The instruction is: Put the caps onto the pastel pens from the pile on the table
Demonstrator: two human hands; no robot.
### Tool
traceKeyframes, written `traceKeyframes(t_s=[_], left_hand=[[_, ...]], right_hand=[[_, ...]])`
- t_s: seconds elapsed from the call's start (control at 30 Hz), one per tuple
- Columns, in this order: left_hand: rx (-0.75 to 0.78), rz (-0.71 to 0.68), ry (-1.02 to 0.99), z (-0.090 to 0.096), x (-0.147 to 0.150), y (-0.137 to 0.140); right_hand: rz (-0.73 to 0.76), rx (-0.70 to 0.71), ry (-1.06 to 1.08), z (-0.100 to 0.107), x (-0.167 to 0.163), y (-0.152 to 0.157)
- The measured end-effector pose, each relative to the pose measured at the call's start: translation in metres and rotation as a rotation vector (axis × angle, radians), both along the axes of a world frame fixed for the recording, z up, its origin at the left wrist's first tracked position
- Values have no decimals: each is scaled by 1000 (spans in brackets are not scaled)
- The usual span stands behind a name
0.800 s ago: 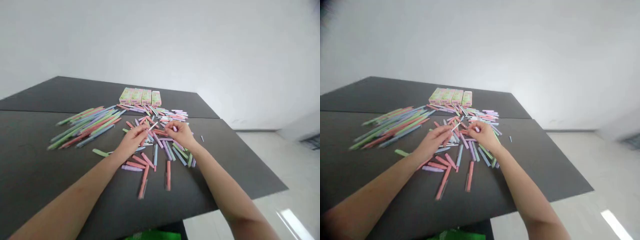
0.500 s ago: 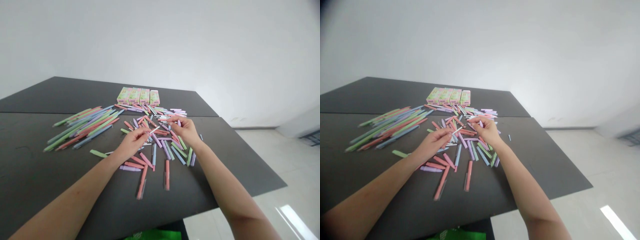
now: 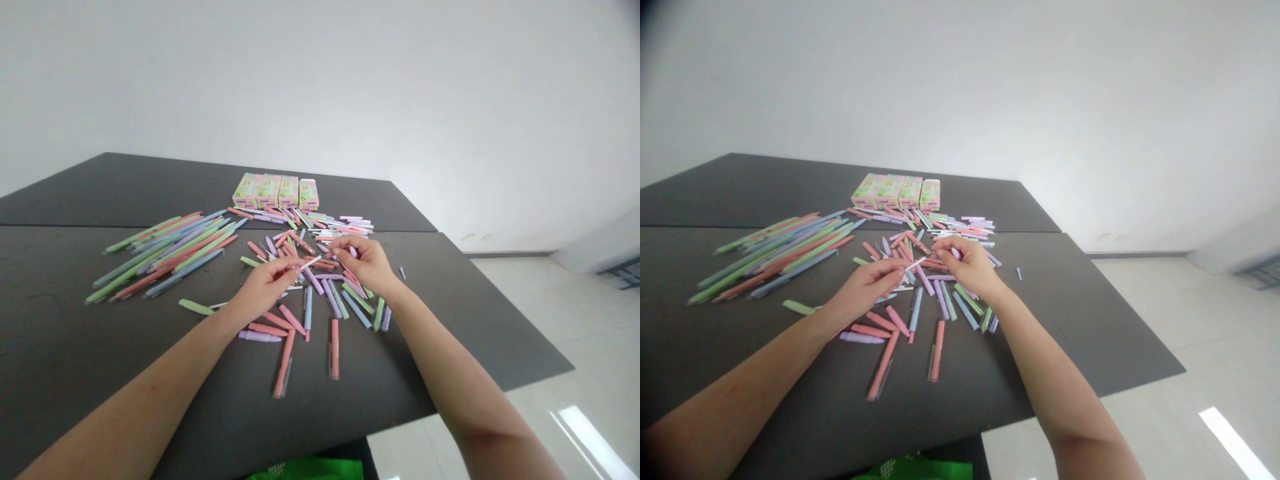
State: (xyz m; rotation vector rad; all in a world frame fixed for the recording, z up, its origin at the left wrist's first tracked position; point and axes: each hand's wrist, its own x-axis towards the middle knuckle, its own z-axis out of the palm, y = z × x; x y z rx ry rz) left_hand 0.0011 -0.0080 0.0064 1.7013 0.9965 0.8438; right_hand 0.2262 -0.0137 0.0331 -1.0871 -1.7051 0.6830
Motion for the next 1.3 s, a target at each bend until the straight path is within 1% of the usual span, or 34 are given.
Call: traceKeyframes(t_s=[0.23, 0.43, 0.6, 0.8, 0.93, 1.03, 1.17, 1.23, 1.3], left_hand=[[17, 13, 19, 1, 0, -1], [22, 3, 20, 3, 1, -2], [20, 8, 28, 4, 2, -3], [5, 16, 21, 5, 1, -3], [-1, 12, 24, 3, 0, -2], [31, 3, 12, 1, 1, -1], [57, -8, -11, 0, 2, 0], [36, -16, -4, 0, 2, 0], [15, -10, 8, 0, 1, 0]], right_hand=[[13, 27, 45, 1, 3, 2], [11, 33, -19, 1, 3, 0], [0, 6, -60, 0, 3, 0], [-11, -15, -43, 1, 2, 0], [-12, -17, -78, 2, 2, 0], [10, -43, -57, 0, 0, -1], [84, -104, -20, -4, -3, -2], [66, -91, -2, -5, -2, 0], [18, -51, 24, -4, 0, 1]])
